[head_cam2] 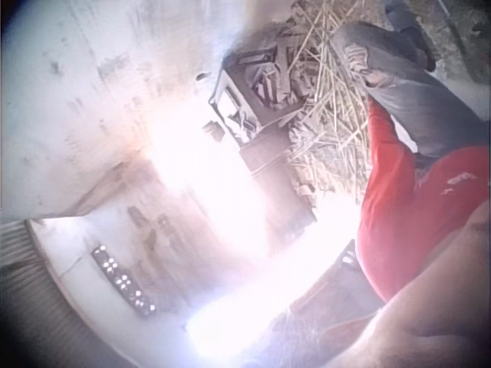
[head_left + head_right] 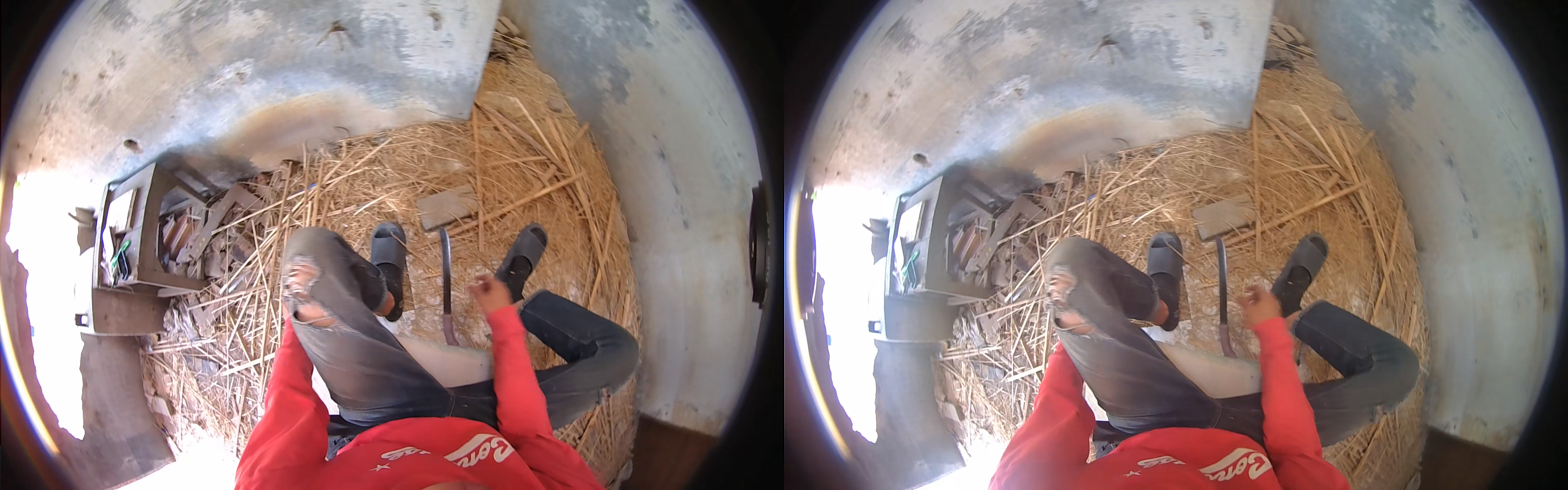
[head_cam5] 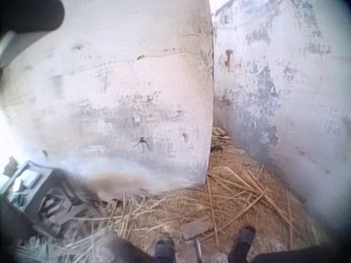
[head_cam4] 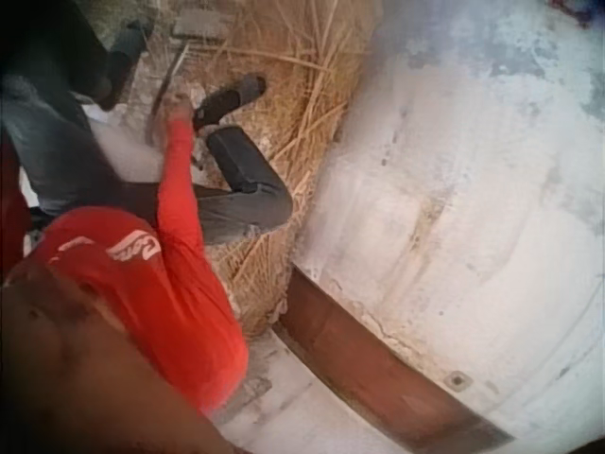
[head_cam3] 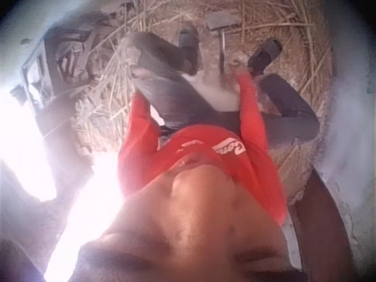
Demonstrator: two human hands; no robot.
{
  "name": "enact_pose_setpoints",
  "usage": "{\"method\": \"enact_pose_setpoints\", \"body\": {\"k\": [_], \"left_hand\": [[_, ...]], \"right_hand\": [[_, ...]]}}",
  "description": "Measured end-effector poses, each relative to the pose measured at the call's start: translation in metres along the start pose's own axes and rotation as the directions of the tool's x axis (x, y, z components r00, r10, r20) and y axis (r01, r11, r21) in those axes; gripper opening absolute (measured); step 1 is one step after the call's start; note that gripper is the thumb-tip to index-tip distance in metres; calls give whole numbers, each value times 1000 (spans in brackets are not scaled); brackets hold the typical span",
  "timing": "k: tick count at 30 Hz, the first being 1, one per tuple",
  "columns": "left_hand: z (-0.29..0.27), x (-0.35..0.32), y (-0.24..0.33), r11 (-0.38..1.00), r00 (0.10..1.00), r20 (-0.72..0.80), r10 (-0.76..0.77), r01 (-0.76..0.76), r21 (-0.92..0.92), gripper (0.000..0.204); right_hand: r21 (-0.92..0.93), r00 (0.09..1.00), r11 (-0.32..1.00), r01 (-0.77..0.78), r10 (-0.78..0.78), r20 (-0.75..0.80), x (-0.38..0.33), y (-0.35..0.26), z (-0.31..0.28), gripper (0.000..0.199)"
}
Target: The person uses a blade and then a smaller green-handled tool to shave and smooth the surface of a long, thin wooden stick while sitting on a floor covered in straw.
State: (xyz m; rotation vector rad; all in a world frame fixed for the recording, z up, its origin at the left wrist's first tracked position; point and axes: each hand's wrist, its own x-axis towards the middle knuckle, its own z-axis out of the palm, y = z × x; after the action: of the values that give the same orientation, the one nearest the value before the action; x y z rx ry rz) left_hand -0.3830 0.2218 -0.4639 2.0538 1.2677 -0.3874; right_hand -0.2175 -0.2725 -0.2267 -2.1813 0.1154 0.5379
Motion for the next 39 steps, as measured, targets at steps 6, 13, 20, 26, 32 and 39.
{"method": "enact_pose_setpoints", "body": {"k": [6, 13, 20, 26, 32, 39], "left_hand": [[19, 3, -3, 969, 973, -218, 82, -26, 247, 46], [13, -22, 13, 946, 889, -410, 206, -74, 315, 21], [12, 17, 9, 922, 920, -337, 201, -61, 383, 17], [-12, 37, -13, 752, 996, -85, -33, -31, -658, 27], [-64, -46, 3, 970, 898, -430, 88, -175, -167, 43], [-113, -113, 4, 829, 852, -477, 217, -419, -370, 29]], "right_hand": [[118, 818, 917, 380, -274, -507, -89, -109, -202, 27], [112, 505, 961, 255, -34, -862, -145, -27, -345, 32], [119, 773, 992, 36, 48, -633, -75, 120, -269, 22], [-88, 853, 923, -374, 305, -423, -35, 226, -153, 21], [-220, 834, 836, -503, 404, -376, -15, 282, -51, 30], [-291, 846, 798, -527, 463, -263, 2, 262, -40, 32]]}}
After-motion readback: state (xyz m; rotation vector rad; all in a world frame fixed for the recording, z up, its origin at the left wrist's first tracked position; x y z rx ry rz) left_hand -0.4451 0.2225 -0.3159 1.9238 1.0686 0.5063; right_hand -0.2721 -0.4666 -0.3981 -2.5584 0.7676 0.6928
